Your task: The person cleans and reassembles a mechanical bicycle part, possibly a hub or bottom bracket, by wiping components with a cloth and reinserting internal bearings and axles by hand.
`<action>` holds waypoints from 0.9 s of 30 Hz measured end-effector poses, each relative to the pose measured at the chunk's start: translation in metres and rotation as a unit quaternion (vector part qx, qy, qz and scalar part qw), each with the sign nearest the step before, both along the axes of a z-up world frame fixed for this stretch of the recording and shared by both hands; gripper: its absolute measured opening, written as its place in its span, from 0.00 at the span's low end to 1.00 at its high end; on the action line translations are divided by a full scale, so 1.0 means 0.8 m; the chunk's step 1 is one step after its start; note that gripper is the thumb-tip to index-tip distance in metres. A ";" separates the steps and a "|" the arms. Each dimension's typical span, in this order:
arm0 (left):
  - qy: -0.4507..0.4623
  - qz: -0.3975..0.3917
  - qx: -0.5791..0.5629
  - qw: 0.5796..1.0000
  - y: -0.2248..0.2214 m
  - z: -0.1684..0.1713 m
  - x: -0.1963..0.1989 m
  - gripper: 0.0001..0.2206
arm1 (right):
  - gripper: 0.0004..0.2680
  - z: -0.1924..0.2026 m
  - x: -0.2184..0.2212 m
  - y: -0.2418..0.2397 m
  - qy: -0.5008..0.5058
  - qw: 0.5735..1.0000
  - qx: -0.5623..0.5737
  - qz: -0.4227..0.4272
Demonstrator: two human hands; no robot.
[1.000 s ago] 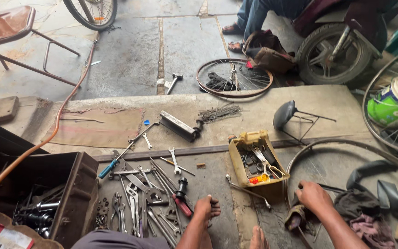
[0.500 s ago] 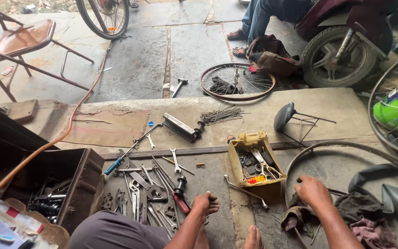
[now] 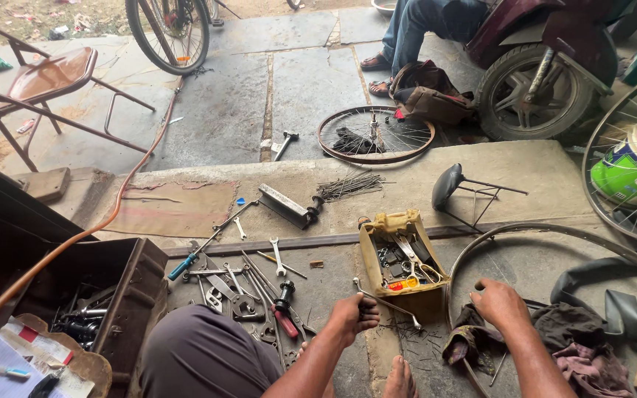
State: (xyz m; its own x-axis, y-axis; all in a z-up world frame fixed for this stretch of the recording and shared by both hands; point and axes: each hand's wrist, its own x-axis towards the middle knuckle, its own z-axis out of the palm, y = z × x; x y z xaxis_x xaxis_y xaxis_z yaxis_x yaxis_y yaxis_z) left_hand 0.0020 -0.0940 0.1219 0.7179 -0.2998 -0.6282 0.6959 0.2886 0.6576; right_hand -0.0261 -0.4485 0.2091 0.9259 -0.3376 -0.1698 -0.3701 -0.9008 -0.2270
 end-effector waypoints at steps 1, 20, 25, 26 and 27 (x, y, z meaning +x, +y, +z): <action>-0.002 -0.005 -0.012 1.000 -0.005 0.012 -0.003 0.21 | 0.15 0.000 -0.001 -0.003 -0.002 1.000 0.001 -0.001; -0.004 0.004 0.036 0.999 -0.019 0.063 -0.023 0.19 | 0.16 0.006 -0.014 -0.018 0.015 0.999 0.030 -0.030; -0.012 0.006 0.035 0.999 -0.019 0.052 -0.022 0.18 | 0.16 0.004 -0.020 -0.021 0.015 0.998 0.040 -0.039; -0.011 0.006 0.036 0.999 -0.020 0.048 -0.022 0.18 | 0.16 0.003 -0.021 -0.020 0.014 0.998 0.039 -0.039; -0.009 0.003 0.032 0.999 -0.020 0.045 -0.021 0.18 | 0.15 0.003 -0.021 -0.020 0.014 0.998 0.039 -0.040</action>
